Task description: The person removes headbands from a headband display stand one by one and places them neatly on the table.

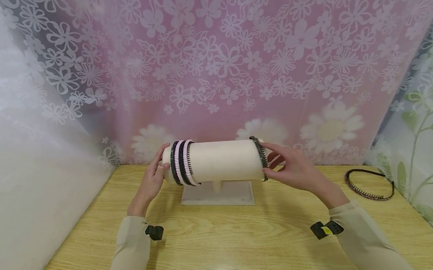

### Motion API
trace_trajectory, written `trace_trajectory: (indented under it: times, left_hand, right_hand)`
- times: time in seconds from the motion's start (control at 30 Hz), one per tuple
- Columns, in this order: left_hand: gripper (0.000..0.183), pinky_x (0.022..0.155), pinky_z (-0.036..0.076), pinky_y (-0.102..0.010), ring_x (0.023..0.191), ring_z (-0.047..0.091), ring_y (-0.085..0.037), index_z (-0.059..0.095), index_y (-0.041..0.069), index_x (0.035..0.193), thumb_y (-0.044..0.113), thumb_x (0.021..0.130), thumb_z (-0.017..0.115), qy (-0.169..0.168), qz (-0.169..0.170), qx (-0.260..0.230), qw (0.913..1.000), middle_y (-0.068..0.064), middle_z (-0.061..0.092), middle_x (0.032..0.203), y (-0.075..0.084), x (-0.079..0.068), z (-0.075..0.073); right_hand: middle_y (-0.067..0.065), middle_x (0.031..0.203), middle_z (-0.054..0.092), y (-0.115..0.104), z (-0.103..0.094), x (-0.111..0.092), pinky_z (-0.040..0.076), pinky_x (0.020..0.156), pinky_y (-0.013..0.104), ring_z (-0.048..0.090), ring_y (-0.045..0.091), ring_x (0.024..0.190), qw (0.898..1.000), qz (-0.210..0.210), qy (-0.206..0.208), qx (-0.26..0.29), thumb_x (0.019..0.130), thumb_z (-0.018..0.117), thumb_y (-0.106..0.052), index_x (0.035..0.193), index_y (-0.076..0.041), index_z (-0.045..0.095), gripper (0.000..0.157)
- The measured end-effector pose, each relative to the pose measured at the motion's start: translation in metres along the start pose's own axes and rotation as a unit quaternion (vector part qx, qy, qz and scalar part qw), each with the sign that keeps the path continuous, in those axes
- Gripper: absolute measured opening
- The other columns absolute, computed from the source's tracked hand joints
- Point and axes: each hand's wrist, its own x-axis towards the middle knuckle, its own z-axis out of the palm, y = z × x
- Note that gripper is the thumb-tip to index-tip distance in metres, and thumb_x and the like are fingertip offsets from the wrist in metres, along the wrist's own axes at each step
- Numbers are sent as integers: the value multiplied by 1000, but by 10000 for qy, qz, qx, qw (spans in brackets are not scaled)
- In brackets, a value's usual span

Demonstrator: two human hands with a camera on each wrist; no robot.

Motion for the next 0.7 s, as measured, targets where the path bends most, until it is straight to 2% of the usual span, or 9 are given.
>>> trace_trajectory:
  times: [0.3,0.47,0.7]
  left_hand:
    - [50,81,47,-46,109,58,-29,29,52,157,37,110,39,1,15,-68,10000,-10,50,152,2,-1,1]
    - [51,79,46,-44,107,57,-29,28,51,158,37,110,38,8,-17,-55,10000,-10,50,151,2,0,1]
    - [51,81,46,-43,110,57,-30,28,50,158,37,110,38,-6,-56,-7,10000,-9,48,153,2,-1,1]
  right_hand:
    - [13,106,72,2,0,-4,59,71,28,72,21,86,9997,-72,144,183,89,78,-10,149,-10,54,64]
    - [13,106,71,1,-1,-6,60,71,31,73,20,85,9994,-74,190,280,90,78,-8,146,-9,57,61]
    - [12,103,70,1,0,-8,60,71,29,73,21,84,9988,-144,298,358,89,78,-4,143,-8,60,57]
